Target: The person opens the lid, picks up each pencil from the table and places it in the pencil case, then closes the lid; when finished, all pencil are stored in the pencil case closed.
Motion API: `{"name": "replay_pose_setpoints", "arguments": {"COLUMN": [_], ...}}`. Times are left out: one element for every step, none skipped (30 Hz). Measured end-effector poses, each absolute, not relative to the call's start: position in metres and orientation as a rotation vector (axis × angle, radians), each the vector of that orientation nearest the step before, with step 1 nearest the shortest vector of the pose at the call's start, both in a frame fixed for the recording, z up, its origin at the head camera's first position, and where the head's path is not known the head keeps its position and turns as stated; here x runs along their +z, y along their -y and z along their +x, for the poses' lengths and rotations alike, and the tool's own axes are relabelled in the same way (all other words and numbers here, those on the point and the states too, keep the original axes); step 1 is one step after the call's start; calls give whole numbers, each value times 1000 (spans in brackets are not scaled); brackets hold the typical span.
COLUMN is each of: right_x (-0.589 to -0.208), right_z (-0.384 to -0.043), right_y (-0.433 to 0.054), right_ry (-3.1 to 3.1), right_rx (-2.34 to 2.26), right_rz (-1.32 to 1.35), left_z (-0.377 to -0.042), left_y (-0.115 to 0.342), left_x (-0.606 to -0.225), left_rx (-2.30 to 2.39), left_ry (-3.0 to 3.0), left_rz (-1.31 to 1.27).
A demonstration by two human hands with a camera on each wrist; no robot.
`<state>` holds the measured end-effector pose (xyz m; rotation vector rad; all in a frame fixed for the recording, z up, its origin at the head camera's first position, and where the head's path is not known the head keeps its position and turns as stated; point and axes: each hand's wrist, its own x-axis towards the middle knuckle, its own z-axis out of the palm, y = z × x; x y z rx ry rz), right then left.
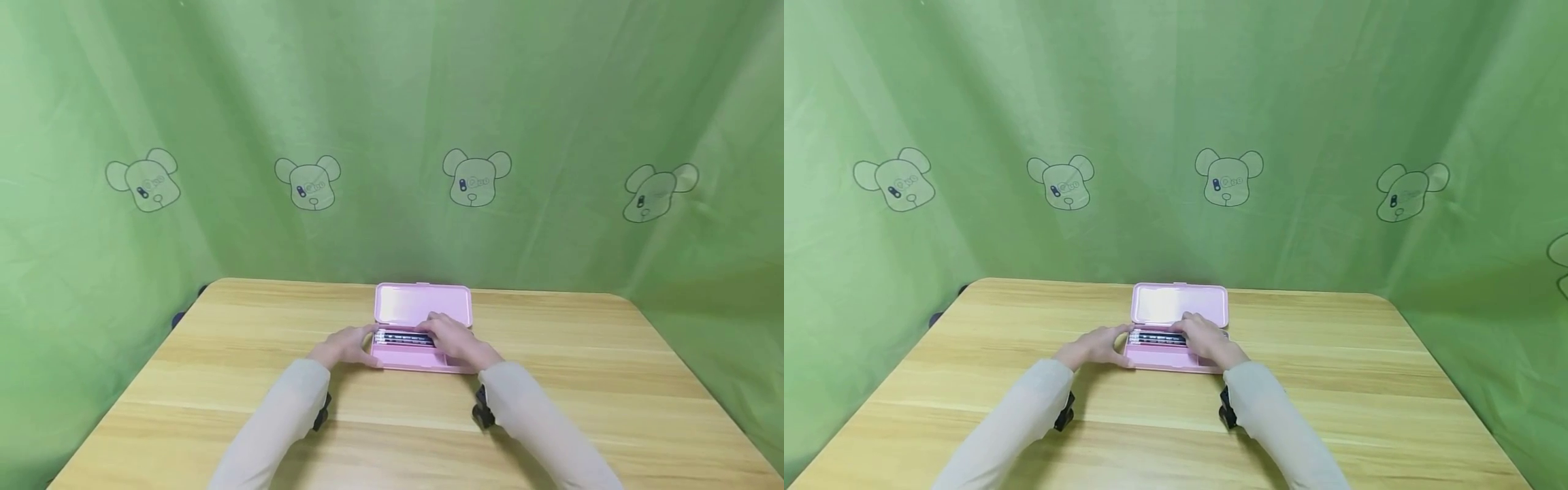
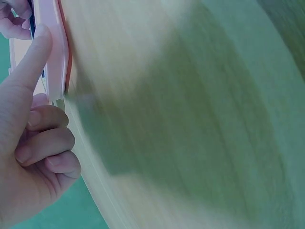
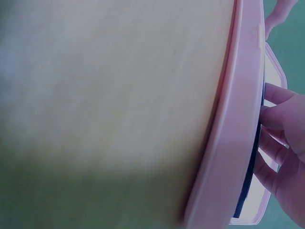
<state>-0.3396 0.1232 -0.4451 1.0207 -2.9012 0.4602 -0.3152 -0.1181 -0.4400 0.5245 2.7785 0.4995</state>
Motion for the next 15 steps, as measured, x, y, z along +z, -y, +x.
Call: {"name": "replay_pose_setpoints", "arguments": {"right_x": [-445,-445,-446,-446,-446,-446,-445,-445,-445,-445,-444,-443,-443,-442,-441], "right_z": [-340,-340,-340,-339,-339,-339,-339,-339,-339,-339,-339,-340,-341,-341,-342], "right_y": [-123,-123,-123,-123,-124,-125,-125,-127,-128,-130,-133,-136,-139,-143,-147], "right_ry": [2909,2915,2919,2921,2921,2920,2912,2901,2888,2875,2861,2845,2830,2823,2816], "right_rx": [464,468,466,468,477,494,511,524,534,547,556,563,564,568,570], "right_rz": [1018,1014,1012,1010,1010,1012,1015,1022,1028,1032,1036,1040,1039,1027,1016], "left_z": [-315,-315,-314,-314,-314,-313,-313,-313,-313,-313,-312,-312,-312,-312,-312], "left_y": [118,118,117,117,116,116,116,115,115,115,116,116,116,116,117], "left_x": [-440,-439,-439,-438,-438,-437,-437,-437,-436,-436,-436,-436,-435,-436,-436], "left_rx": [501,502,500,501,503,504,504,502,501,503,497,495,494,493,494], "left_ry": [-2779,-2778,-2776,-2773,-2770,-2768,-2767,-2767,-2768,-2769,-2770,-2771,-2771,-2773,-2772], "left_rz": [527,527,524,522,520,519,518,516,514,515,513,510,507,507,503]}}
